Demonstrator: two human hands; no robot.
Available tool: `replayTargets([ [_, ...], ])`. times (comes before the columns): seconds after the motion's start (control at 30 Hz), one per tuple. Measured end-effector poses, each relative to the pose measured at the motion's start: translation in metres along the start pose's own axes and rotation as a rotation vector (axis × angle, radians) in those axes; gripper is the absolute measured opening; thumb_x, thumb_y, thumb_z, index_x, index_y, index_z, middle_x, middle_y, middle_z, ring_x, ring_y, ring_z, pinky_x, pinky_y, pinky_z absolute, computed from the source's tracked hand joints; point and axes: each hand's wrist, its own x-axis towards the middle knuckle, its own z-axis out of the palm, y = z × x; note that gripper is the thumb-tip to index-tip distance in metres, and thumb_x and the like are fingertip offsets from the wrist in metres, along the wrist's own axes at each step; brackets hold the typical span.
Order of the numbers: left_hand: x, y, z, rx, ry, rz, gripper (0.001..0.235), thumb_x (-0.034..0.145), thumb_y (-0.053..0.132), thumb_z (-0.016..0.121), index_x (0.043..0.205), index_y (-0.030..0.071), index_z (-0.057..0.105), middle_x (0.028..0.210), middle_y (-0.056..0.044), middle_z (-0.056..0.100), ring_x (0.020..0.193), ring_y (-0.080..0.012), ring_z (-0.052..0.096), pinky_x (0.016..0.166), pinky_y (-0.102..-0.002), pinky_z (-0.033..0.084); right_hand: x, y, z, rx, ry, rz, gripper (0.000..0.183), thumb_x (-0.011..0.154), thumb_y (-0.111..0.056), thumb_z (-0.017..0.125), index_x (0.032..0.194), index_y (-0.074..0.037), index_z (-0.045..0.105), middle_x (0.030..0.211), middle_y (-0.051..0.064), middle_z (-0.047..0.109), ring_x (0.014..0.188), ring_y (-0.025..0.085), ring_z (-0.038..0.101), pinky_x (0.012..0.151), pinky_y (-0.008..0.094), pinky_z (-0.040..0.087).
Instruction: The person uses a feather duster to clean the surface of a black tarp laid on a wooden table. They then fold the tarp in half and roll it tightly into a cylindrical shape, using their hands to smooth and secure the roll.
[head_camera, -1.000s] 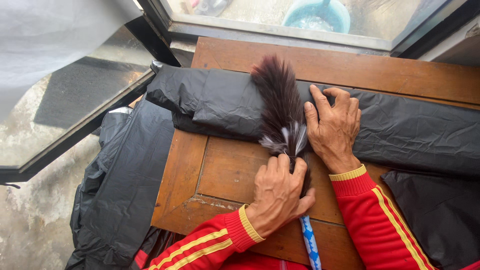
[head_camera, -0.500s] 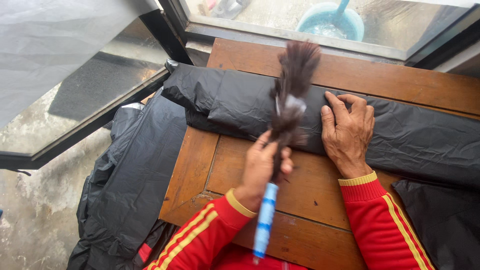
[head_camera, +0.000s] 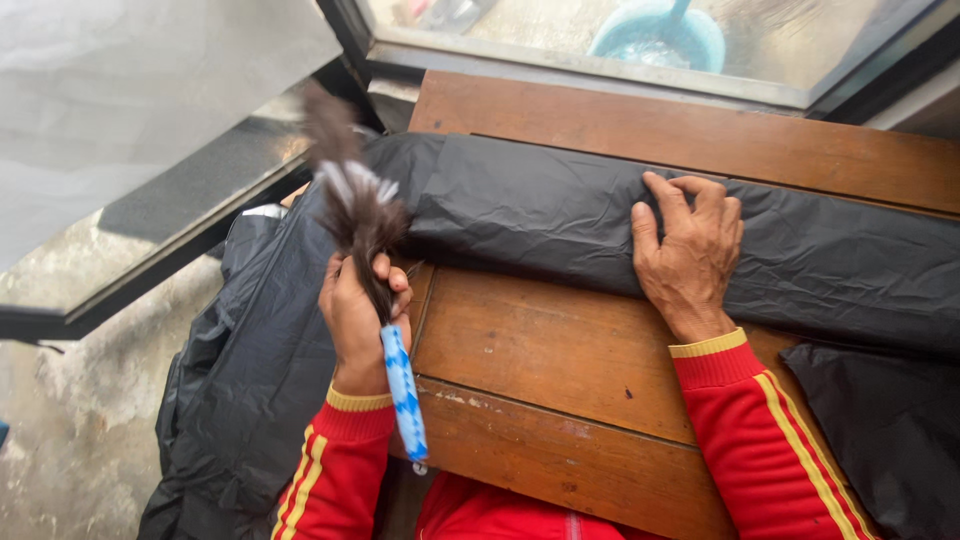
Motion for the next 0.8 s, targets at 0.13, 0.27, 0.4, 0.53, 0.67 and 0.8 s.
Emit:
replayTargets([
  [0.13,-0.036,-0.024,0.031,0.181,-0.223,0.240,0.005,0.089,0.010,0.053,0.094,0.011,0.054,0.066,-0.011,0.056,0.046,-0.0203,0.063,0.034,-0.022,0.042,0.004,-0.005,-0.001,0.166,-0.066,0.114,0.029,0.100,-0.037,0.055,0.119,-0.020,0.068,0.108,0.003,0.052,0.096,0.030,0.054,0.080,0.043,0.042],
  [0.27,-0.068,-0.065,0.079,0.202,-0.483,0.216,0.017,0.085,0.007,0.058,0.101,0.006,0.056,0.077,-0.011,0.061,0.050,-0.0186,0.064,0.042,-0.026,0.052,0.018,-0.020,-0.032,0.796,-0.296,0.378,0.044,0.104,-0.040,0.033,0.131,-0.014,0.057,0.108,0.014,0.062,0.101,0.024,0.062,0.090,0.037,0.046],
  [0.4,-0.082,-0.097,0.108,0.323,-0.497,0.080,0.023,0.085,0.013,0.061,0.105,0.003,0.059,0.085,-0.016,0.059,0.069,-0.0257,0.064,0.058,-0.039,0.061,0.021,-0.044,-0.058,1.225,-0.321,0.544,0.061,0.098,-0.049,0.034,0.143,-0.009,0.041,0.099,-0.001,0.064,0.088,0.005,0.060,0.081,0.022,0.048],
  [0.53,-0.065,-0.117,0.115,0.780,-0.757,0.364,0.024,0.091,0.033,0.049,0.101,0.023,0.069,0.083,-0.007,0.063,0.081,-0.0209,0.063,0.076,-0.035,0.052,0.020,-0.021,-0.055,0.936,-0.200,0.477,0.033,0.096,-0.026,0.054,0.121,-0.005,0.055,0.093,0.011,0.067,0.086,0.016,0.059,0.082,0.037,0.049],
  [0.67,-0.039,-0.123,0.110,1.057,-0.759,1.276,0.025,0.089,0.038,0.053,0.108,0.028,0.066,0.098,0.005,0.055,0.087,-0.0143,0.060,0.079,-0.031,0.045,0.008,-0.002,-0.038,0.551,-0.196,0.556,0.033,0.093,-0.025,0.051,0.122,-0.009,0.053,0.101,0.022,0.065,0.102,0.042,0.061,0.083,0.054,0.047],
  [0.8,-0.025,-0.115,0.100,1.141,-0.963,1.293,0.057,0.091,0.042,0.055,0.142,0.019,0.044,0.140,-0.013,0.045,0.135,-0.0319,0.042,0.114,-0.048,0.025,0.012,-0.001,-0.039,0.466,-0.361,0.520,0.050,0.091,-0.019,0.046,0.139,-0.007,0.041,0.113,0.031,0.060,0.111,0.050,0.054,0.091,0.062,0.042],
])
